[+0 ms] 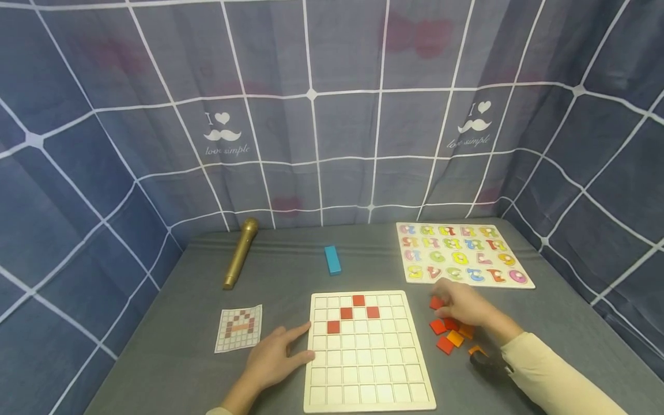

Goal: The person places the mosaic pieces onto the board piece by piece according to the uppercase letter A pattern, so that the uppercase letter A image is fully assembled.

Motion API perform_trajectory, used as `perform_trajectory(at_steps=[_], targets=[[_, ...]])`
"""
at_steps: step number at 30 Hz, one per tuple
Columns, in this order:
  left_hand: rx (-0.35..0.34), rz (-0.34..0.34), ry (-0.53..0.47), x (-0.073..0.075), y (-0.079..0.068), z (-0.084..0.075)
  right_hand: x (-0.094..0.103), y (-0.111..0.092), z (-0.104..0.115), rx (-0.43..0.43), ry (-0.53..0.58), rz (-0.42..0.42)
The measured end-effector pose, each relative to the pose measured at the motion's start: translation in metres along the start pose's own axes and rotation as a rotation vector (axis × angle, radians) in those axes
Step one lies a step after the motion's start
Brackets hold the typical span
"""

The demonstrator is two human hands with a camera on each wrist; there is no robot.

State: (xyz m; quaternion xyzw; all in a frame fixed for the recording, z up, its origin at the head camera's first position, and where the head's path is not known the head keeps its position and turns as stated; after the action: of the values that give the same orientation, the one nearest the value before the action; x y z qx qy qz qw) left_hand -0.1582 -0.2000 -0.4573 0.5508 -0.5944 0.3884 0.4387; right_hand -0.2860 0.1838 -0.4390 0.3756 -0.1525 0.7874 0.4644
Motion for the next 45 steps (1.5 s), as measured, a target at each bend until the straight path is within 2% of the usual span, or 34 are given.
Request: perform_trajectory(at_steps=[7, 12, 20, 26, 31, 37, 45], targets=[[0.0, 0.0, 0.001, 0.001, 0.0, 0.0, -0.002, 0.0, -0.005, -0.037, -0.009, 0.003], [0.001, 0.0, -0.001, 0.001, 0.0, 0.0, 0.0, 0.001, -0.007, -0.002, 0.008, -0.03], [0.007, 0.002, -0.002, 0.0, -0.001, 0.0, -0.005, 0.003, 0.014, 0.062, 0.029, -0.066], [0.008, 0.011, -0.001, -0.002, -0.001, 0.0, -0.025, 0.006, 0.038, 0.168, 0.063, -0.041], [0.008, 0.005, 0.002, 0.0, 0.0, 0.001, -0.052, 0.012, 0.061, 0.227, 0.147, -0.019], [0.003, 0.009, 0.004, 0.001, 0.001, 0.001, -0.086, 0.022, 0.086, 0.259, 0.164, 0.05], [-0.001, 0.004, 0.0, 0.0, -0.001, 0.0, -0.105, 0.028, 0.116, 0.309, 0.175, 0.123]])
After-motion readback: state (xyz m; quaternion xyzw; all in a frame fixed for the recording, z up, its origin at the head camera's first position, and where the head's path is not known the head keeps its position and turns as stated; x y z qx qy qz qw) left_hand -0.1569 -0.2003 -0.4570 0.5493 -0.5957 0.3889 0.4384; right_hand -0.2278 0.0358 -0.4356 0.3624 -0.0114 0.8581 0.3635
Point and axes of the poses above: each hand's wrist, its own y-axis towards the middle knuckle, its own x-axis out of the back of the hand, z = x × y, the point moved 5 cm from there along y, towards the middle knuckle, and after that the axes turned 12 degrees about y, right-handed, at the moved point
